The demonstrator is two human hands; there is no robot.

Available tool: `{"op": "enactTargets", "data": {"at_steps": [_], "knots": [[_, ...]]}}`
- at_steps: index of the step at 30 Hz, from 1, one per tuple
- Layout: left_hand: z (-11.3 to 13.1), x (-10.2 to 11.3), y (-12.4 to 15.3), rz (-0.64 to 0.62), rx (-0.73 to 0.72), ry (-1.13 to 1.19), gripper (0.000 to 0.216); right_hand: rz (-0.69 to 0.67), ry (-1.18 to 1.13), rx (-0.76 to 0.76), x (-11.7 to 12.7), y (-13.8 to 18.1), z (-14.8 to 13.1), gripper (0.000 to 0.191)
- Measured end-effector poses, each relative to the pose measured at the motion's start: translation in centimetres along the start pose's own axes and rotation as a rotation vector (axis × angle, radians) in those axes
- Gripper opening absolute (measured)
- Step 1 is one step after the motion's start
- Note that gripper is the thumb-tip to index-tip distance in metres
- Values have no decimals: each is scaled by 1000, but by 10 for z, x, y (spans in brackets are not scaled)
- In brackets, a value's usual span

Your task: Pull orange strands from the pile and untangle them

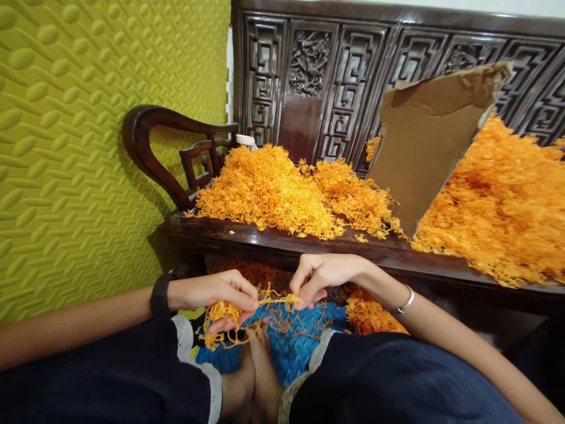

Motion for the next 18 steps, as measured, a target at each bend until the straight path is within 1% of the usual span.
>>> {"op": "enactTargets", "data": {"at_steps": [3, 6, 11, 18], "knots": [[0, -1, -1, 29, -5, -3, 29, 58, 49, 33, 1, 3, 4, 33], [-1, -4, -2, 54, -14, -7, 31, 90, 108, 68, 1, 6, 7, 33], [-1, -4, -1, 62, -11, -27, 31, 157, 187, 136, -1, 10, 7, 34], [-1, -3, -2, 64, -8, -41, 31, 174, 188, 116, -1, 14, 12, 33]]}}
Point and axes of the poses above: each hand's wrist, its own y-axis away from the middle knuckle, its own x-axis out of the back of the hand, z = x × y, the point moved 2 cm from there along -y, towards the middle knuckle, and after that the axes turned 11 degrees about y, right-handed, at the moved point
